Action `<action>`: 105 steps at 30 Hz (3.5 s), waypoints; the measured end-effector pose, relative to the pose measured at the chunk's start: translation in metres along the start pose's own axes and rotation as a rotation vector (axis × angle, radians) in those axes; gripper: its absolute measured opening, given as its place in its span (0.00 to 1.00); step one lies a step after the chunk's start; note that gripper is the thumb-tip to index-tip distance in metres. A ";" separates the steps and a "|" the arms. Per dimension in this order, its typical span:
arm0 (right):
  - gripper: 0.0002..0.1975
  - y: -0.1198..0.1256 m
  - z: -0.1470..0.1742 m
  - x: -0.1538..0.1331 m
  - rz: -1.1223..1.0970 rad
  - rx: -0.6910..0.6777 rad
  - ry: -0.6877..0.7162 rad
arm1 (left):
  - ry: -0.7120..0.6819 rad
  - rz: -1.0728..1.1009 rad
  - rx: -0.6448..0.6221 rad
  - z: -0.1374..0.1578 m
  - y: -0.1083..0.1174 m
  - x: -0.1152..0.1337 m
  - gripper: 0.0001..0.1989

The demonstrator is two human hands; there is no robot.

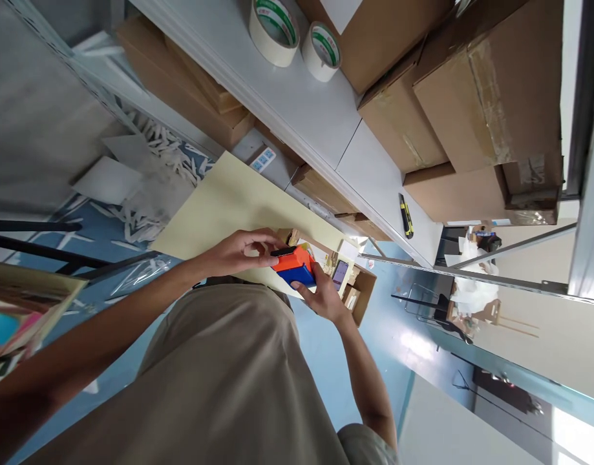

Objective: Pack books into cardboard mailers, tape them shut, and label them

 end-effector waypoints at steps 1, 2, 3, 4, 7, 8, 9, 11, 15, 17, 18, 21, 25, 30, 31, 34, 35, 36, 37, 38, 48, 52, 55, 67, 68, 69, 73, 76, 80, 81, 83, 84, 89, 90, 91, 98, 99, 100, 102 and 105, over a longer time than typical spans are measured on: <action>0.21 0.001 0.000 -0.002 0.019 -0.012 0.007 | -0.012 -0.027 -0.005 0.002 0.002 0.004 0.21; 0.21 0.002 0.000 -0.004 0.041 -0.020 0.014 | -0.022 -0.052 -0.003 0.005 0.004 0.007 0.20; 0.20 0.003 0.000 -0.005 0.065 -0.026 0.018 | -0.030 -0.073 0.003 0.007 0.006 0.010 0.19; 0.20 0.005 0.000 -0.006 0.091 -0.028 0.022 | -0.035 -0.089 0.013 0.009 0.008 0.013 0.19; 0.20 0.009 0.000 -0.011 0.165 -0.043 0.027 | -0.035 -0.109 0.022 0.013 0.010 0.015 0.18; 0.21 0.010 0.000 -0.013 0.183 -0.051 0.034 | -0.030 -0.103 0.014 0.014 0.011 0.014 0.18; 0.21 0.011 0.001 -0.015 0.198 -0.059 0.044 | -0.024 -0.091 0.006 0.014 0.011 0.013 0.18; 0.23 0.012 0.001 -0.020 0.224 -0.073 0.073 | -0.020 -0.057 -0.006 0.013 0.013 0.010 0.18; 0.24 0.012 0.003 -0.027 0.269 -0.095 0.116 | -0.017 -0.023 -0.023 0.014 0.017 0.008 0.17; 0.25 0.011 0.003 -0.028 0.279 -0.102 0.129 | -0.006 -0.017 -0.016 0.014 0.018 0.009 0.16; 0.25 0.011 0.002 -0.028 0.281 -0.104 0.137 | 0.002 -0.012 -0.007 0.014 0.019 0.009 0.16; 0.26 0.010 0.000 -0.028 0.292 -0.121 0.158 | 0.029 -0.005 -0.007 0.012 0.017 0.009 0.16; 0.25 0.008 -0.005 -0.023 0.311 -0.163 0.130 | 0.037 0.015 -0.010 0.005 0.015 -0.002 0.19; 0.24 0.004 -0.010 -0.014 0.230 -0.218 0.067 | 0.055 0.042 -0.004 -0.004 0.013 -0.025 0.22; 0.24 0.003 -0.011 -0.013 0.202 -0.225 0.049 | 0.063 0.037 -0.009 -0.005 0.012 -0.029 0.21; 0.23 -0.003 -0.014 -0.002 0.106 -0.279 -0.055 | 0.097 -0.018 0.029 -0.007 0.009 -0.042 0.18; 0.22 -0.006 -0.015 0.003 0.071 -0.301 -0.093 | 0.111 -0.041 0.055 -0.007 0.008 -0.047 0.17; 0.22 -0.010 -0.016 0.007 0.035 -0.319 -0.125 | 0.126 -0.060 0.083 -0.008 0.007 -0.052 0.15; 0.23 -0.014 -0.018 0.012 0.003 -0.324 -0.149 | 0.144 -0.075 0.110 -0.008 0.006 -0.057 0.14; 0.24 -0.018 -0.019 0.017 -0.025 -0.319 -0.166 | 0.166 -0.086 0.133 -0.008 0.005 -0.064 0.13; 0.32 -0.027 -0.018 0.039 -0.028 -0.470 -0.342 | 0.373 -0.134 0.233 0.002 -0.021 -0.129 0.11; 0.32 -0.004 -0.010 0.041 0.002 -0.580 -0.416 | 0.390 -0.129 0.305 0.007 -0.020 -0.150 0.17; 0.32 0.022 0.001 0.045 -0.033 -0.659 -0.515 | 0.366 -0.111 0.376 0.008 0.002 -0.164 0.20; 0.31 0.095 -0.030 0.028 0.094 -0.529 -0.532 | 0.272 -0.028 0.391 -0.059 0.015 -0.209 0.30; 0.31 0.095 -0.033 0.028 0.101 -0.537 -0.539 | 0.271 -0.029 0.392 -0.063 0.013 -0.214 0.29; 0.31 0.094 -0.035 0.028 0.109 -0.545 -0.543 | 0.272 -0.032 0.396 -0.066 0.011 -0.220 0.29; 0.33 0.087 -0.044 0.033 0.167 -0.565 -0.522 | 0.339 -0.073 0.452 -0.078 0.005 -0.246 0.21; 0.34 0.081 -0.048 0.038 0.182 -0.562 -0.518 | 0.402 -0.104 0.487 -0.084 -0.002 -0.259 0.14; 0.33 0.077 -0.048 0.041 0.140 -0.567 -0.533 | 0.328 -0.106 0.526 -0.081 -0.008 -0.262 0.14; 0.33 0.077 -0.047 0.041 0.137 -0.569 -0.536 | 0.320 -0.116 0.560 -0.077 -0.007 -0.262 0.17; 0.33 0.079 -0.046 0.042 0.151 -0.566 -0.540 | 0.347 -0.145 0.629 -0.068 -0.002 -0.262 0.26; 0.33 0.079 -0.045 0.043 0.159 -0.563 -0.540 | 0.365 -0.156 0.651 -0.063 0.000 -0.260 0.29; 0.33 0.081 -0.039 0.055 0.144 -0.571 -0.549 | 0.262 -0.171 0.593 -0.062 -0.012 -0.224 0.18; 0.34 0.081 -0.039 0.058 0.142 -0.576 -0.546 | 0.259 -0.171 0.579 -0.064 -0.018 -0.216 0.18; 0.34 0.081 -0.038 0.062 0.143 -0.583 -0.539 | 0.272 -0.174 0.570 -0.066 -0.023 -0.210 0.18; 0.36 0.077 -0.044 0.094 0.223 -0.620 -0.409 | 0.340 -0.173 0.640 -0.070 -0.038 -0.200 0.14; 0.37 0.075 -0.044 0.099 0.216 -0.623 -0.393 | 0.338 -0.186 0.660 -0.070 -0.039 -0.199 0.13; 0.37 0.074 -0.045 0.103 0.205 -0.623 -0.381 | 0.336 -0.208 0.684 -0.069 -0.039 -0.199 0.13; 0.38 0.071 -0.045 0.112 0.189 -0.618 -0.367 | 0.336 -0.264 0.727 -0.067 -0.041 -0.197 0.11; 0.38 0.067 -0.045 0.124 0.137 -0.604 -0.332 | 0.339 -0.354 0.764 -0.066 -0.046 -0.194 0.09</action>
Point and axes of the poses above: each hand's wrist, its own z-axis away from the middle knuckle, its own y-axis out of the back of the hand, x = y × z, the point moved 5 cm from there along -z, towards the middle knuckle, and after that the axes turned 6 degrees about y, right-handed, at the moved point
